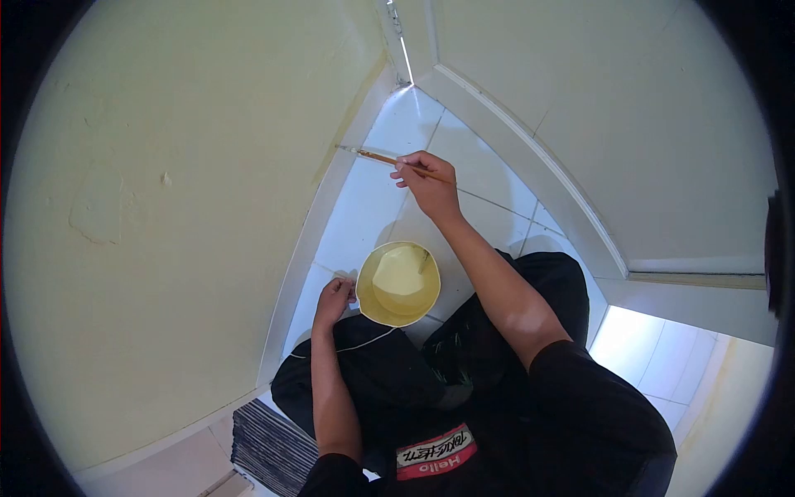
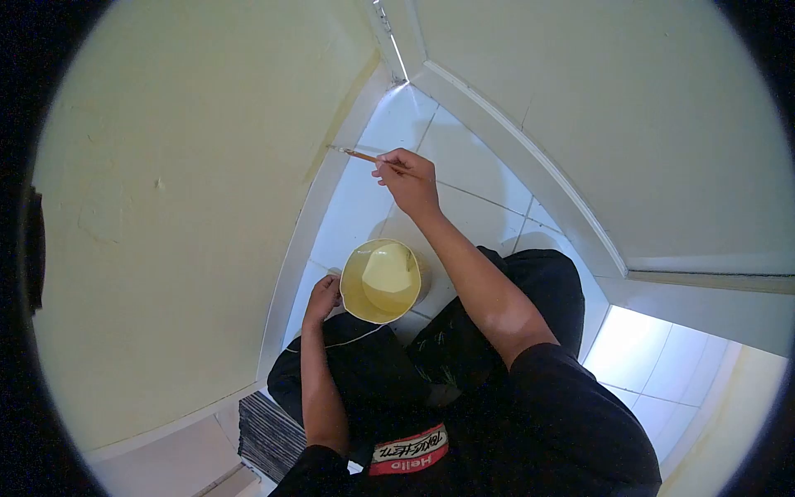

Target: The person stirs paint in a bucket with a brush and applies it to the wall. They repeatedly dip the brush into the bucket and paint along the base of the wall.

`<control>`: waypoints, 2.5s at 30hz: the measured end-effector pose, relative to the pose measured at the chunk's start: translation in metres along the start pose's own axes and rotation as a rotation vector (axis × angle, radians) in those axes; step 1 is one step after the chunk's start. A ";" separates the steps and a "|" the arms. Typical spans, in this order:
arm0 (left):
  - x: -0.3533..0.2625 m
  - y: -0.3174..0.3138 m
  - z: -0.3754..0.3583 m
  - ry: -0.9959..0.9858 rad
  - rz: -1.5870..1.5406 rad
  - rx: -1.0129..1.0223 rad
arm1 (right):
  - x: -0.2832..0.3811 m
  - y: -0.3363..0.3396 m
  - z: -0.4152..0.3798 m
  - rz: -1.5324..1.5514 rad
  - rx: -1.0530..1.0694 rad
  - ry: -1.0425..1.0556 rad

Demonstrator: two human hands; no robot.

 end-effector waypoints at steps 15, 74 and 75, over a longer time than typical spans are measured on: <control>0.000 0.000 -0.003 -0.007 0.032 0.002 | 0.025 -0.026 -0.011 -0.223 0.222 0.264; 0.050 0.007 -0.028 0.155 0.566 -0.261 | 0.106 0.056 -0.176 -0.193 -0.036 0.285; 0.048 0.008 -0.029 0.138 0.564 -0.262 | 0.106 0.049 -0.177 -0.246 -0.003 0.288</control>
Point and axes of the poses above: each hand's wrist, its own z-axis towards the middle knuckle, its own y-axis out of the back of the hand, x = y × z, the point moved 10 cm from there along z, towards the middle knuckle, and after that the axes turned 12 degrees about y, right-handed, at the moved point
